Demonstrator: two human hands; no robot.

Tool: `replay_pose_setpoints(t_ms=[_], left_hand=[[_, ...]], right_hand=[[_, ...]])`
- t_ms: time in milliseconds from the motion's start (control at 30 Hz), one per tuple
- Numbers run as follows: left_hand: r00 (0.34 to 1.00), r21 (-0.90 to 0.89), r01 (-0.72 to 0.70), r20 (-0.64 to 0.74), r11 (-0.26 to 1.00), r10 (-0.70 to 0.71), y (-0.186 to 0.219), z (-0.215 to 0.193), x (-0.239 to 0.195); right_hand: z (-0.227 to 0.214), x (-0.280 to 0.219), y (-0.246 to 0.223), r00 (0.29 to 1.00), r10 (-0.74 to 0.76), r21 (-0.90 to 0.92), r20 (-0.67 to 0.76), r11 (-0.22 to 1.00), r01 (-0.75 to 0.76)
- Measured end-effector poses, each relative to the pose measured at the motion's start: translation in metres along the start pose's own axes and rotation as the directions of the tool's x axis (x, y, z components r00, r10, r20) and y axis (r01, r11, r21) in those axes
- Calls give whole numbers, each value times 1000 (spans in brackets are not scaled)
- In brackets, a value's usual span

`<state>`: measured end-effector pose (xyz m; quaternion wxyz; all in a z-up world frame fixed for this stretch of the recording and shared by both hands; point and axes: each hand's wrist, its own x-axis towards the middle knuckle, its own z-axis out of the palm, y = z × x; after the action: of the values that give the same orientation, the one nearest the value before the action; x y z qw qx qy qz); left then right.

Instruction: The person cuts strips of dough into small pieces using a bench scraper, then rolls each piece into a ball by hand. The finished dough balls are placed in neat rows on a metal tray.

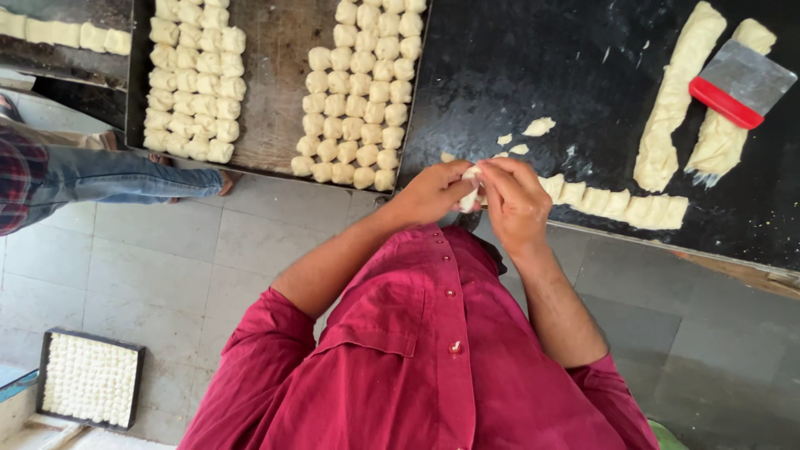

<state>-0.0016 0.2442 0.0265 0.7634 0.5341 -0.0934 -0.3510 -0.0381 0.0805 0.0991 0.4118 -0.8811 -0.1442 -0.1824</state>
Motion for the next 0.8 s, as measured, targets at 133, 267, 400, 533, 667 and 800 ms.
replay_pose_setpoints(t_ms=[133, 267, 400, 533, 667, 800], left_hand=[[993, -105, -98, -74, 990, 90, 5, -8, -10], [990, -460, -115, -128, 881, 63, 11, -4, -9], [933, -217, -248, -315, 944, 173, -15, 3, -1], [865, -223, -284, -479, 932, 149, -39, 8, 15], [853, -149, -228, -508, 962, 124, -51, 24, 7], [792, -51, -314, -565, 948, 232, -45, 18, -1]], right_hand=[[15, 0, -9, 992, -65, -49, -112, 997, 60], [24, -10, -4, 997, -71, 30, -27, 997, 72], [23, -14, 14, 977, -213, -5, -28, 977, 213], [14, -19, 34, 999, -37, 112, 35, 993, 33], [-11, -27, 73, 829, 249, 454, 501, 740, -496], [-68, -2, 104, 686, -44, 599, 726, 530, -600]])
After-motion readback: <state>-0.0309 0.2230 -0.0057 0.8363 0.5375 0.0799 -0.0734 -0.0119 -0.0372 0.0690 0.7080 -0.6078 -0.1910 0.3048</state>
